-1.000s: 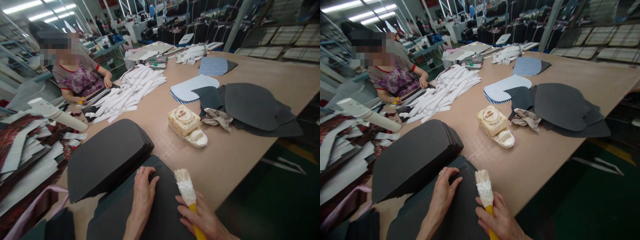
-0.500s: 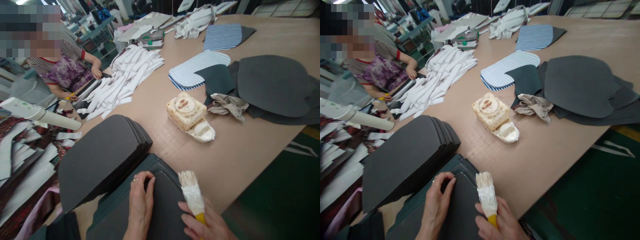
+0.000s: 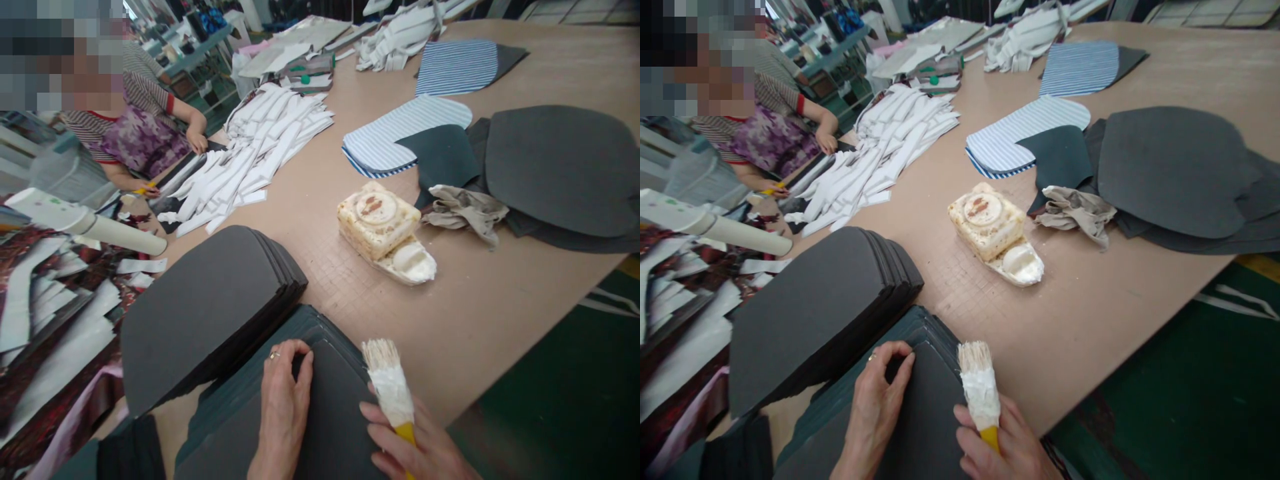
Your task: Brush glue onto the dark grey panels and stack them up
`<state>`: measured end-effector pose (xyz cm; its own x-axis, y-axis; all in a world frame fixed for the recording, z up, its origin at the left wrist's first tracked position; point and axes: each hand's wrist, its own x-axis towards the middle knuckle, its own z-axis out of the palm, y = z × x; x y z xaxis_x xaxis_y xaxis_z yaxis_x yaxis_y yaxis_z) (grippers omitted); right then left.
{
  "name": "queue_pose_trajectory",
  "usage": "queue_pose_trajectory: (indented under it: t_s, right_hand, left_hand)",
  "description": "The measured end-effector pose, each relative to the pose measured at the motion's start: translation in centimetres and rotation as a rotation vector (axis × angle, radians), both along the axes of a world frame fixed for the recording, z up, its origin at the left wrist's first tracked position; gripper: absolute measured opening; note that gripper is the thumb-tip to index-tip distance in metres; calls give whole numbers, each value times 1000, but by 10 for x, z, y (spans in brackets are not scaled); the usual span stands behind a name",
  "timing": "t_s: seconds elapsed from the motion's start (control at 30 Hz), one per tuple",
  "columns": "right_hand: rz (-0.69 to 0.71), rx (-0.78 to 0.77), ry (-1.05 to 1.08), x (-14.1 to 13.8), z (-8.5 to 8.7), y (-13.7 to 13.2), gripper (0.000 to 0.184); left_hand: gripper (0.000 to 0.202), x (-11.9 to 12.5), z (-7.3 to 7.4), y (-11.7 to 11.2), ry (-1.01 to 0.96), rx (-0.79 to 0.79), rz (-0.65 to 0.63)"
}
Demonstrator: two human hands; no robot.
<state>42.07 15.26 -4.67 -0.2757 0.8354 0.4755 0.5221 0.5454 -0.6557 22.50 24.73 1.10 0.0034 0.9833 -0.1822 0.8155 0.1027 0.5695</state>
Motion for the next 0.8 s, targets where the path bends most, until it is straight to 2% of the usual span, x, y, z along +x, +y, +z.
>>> queue_pose_trajectory:
  t_s: [0.2, 0.37, 0.53, 0.8]
  right_hand:
    - [33, 20, -7, 1, -3, -3, 33]
    - [13, -58, 25, -1, -12, -12, 41]
    - [77, -65, 20, 3, -17, -15, 47]
    - [95, -46, -39, 6, -23, -18, 42]
  left_hand:
    - [14, -1, 2, 2, -44, 5, -4]
    - [13, 0, 5, 2, -84, 7, -31]
    - [10, 2, 3, 0, -102, 51, -45]
    - [9, 4, 2, -1, -55, 21, -92]
